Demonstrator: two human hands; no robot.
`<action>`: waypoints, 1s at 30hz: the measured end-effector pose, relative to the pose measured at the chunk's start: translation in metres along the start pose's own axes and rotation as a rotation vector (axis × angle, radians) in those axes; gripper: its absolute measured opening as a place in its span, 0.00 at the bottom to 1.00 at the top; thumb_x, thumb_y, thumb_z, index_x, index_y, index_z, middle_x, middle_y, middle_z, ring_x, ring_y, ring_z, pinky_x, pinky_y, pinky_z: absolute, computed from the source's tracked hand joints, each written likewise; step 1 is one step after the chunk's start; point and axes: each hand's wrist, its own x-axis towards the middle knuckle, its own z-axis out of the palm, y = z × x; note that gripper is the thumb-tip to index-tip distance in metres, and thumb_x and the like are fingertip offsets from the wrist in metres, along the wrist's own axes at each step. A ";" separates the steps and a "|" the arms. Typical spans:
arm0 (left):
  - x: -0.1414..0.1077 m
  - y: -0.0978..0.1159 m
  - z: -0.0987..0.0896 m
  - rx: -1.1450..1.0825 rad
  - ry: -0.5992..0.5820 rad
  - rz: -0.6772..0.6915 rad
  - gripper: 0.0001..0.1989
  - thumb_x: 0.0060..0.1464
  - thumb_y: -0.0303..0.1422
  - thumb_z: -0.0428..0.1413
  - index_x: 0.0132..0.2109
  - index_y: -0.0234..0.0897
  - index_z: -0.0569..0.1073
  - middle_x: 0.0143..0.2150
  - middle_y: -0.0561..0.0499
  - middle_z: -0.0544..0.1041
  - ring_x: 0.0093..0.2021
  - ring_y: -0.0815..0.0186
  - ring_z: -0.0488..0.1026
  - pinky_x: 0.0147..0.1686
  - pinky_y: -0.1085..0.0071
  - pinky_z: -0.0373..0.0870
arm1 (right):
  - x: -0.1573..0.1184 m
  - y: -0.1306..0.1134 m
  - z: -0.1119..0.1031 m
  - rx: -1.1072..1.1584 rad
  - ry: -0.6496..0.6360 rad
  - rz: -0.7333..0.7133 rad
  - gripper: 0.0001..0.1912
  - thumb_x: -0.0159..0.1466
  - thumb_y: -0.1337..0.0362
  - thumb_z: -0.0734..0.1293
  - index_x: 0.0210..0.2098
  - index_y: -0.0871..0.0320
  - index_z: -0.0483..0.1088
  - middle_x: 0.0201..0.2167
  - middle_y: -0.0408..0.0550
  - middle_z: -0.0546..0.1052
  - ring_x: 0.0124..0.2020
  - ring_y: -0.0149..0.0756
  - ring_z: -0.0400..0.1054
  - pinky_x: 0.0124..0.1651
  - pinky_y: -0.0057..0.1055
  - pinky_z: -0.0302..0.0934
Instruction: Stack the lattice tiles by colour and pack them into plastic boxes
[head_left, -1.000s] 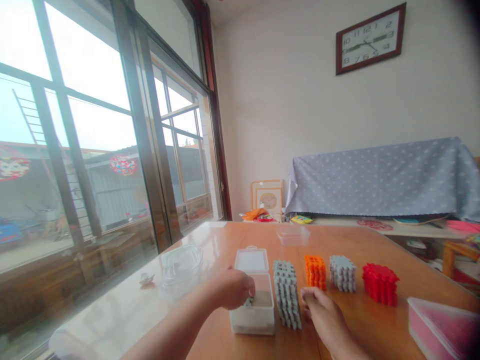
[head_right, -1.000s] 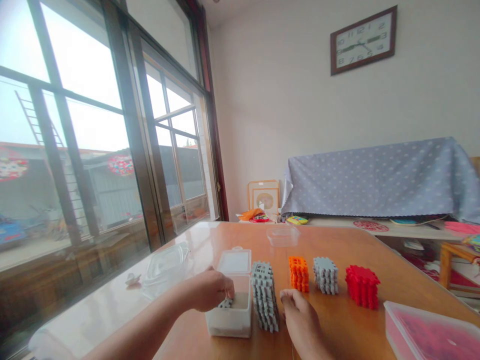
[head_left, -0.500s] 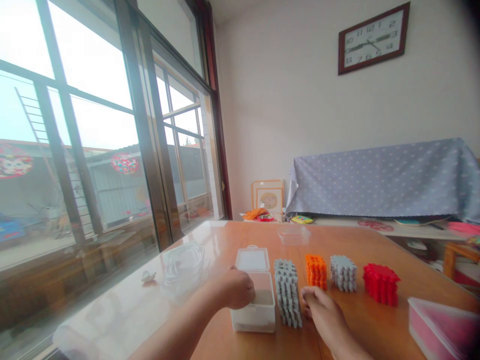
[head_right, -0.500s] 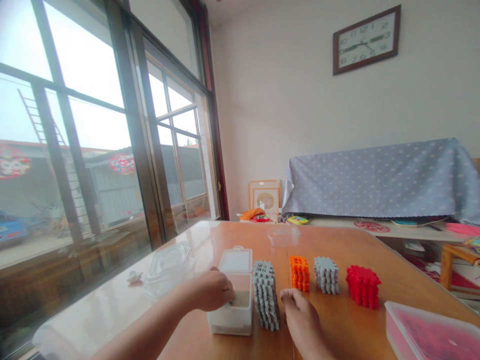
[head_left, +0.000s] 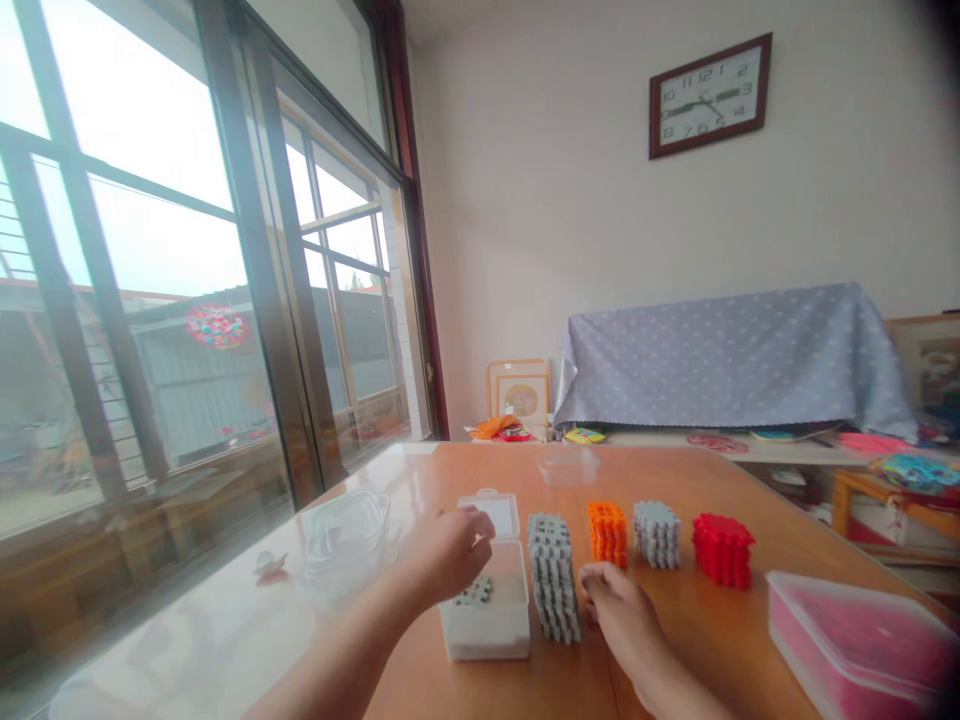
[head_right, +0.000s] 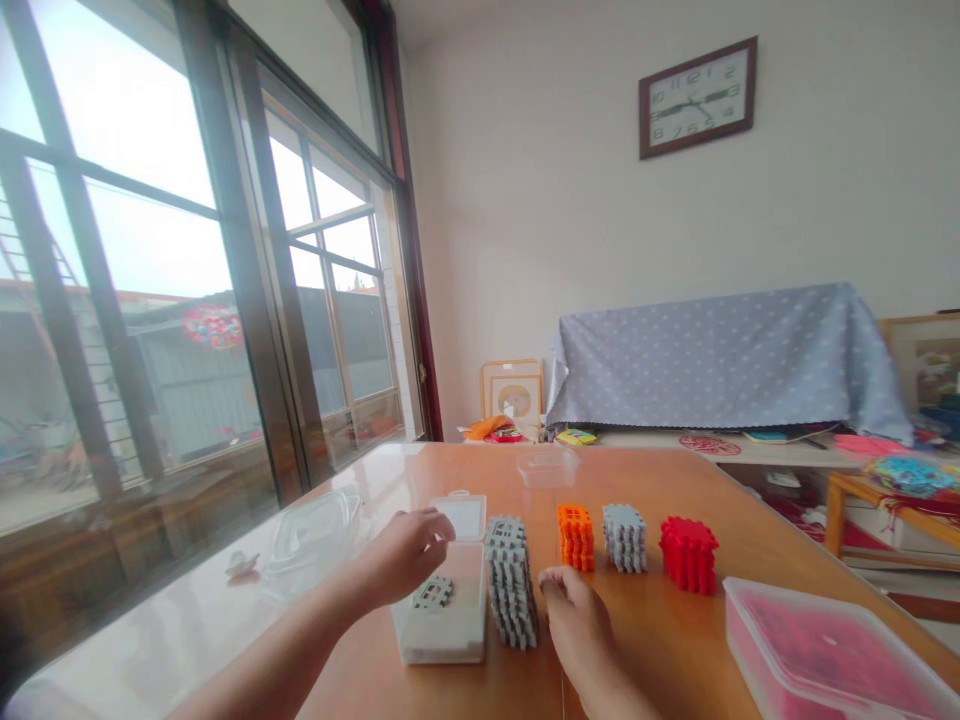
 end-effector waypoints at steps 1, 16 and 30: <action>0.003 0.002 -0.005 -0.051 0.051 -0.001 0.13 0.60 0.28 0.50 0.48 0.41 0.77 0.47 0.47 0.81 0.45 0.60 0.78 0.48 0.64 0.72 | 0.000 -0.001 0.000 0.000 0.000 -0.003 0.21 0.58 0.44 0.64 0.30 0.55 0.75 0.23 0.44 0.75 0.29 0.41 0.69 0.35 0.34 0.62; 0.047 0.049 -0.019 -0.309 -0.093 0.130 0.31 0.51 0.40 0.65 0.62 0.42 0.71 0.60 0.44 0.76 0.58 0.50 0.74 0.57 0.56 0.71 | 0.002 0.004 0.002 -0.006 -0.030 -0.038 0.18 0.63 0.47 0.61 0.32 0.54 0.72 0.25 0.41 0.71 0.28 0.38 0.66 0.32 0.31 0.58; 0.057 0.044 -0.011 -0.402 -0.018 0.159 0.23 0.48 0.32 0.65 0.53 0.40 0.73 0.50 0.46 0.80 0.50 0.57 0.77 0.50 0.62 0.74 | -0.010 -0.020 -0.004 -0.058 0.004 -0.034 0.18 0.61 0.47 0.61 0.30 0.54 0.73 0.25 0.44 0.74 0.30 0.40 0.69 0.34 0.32 0.61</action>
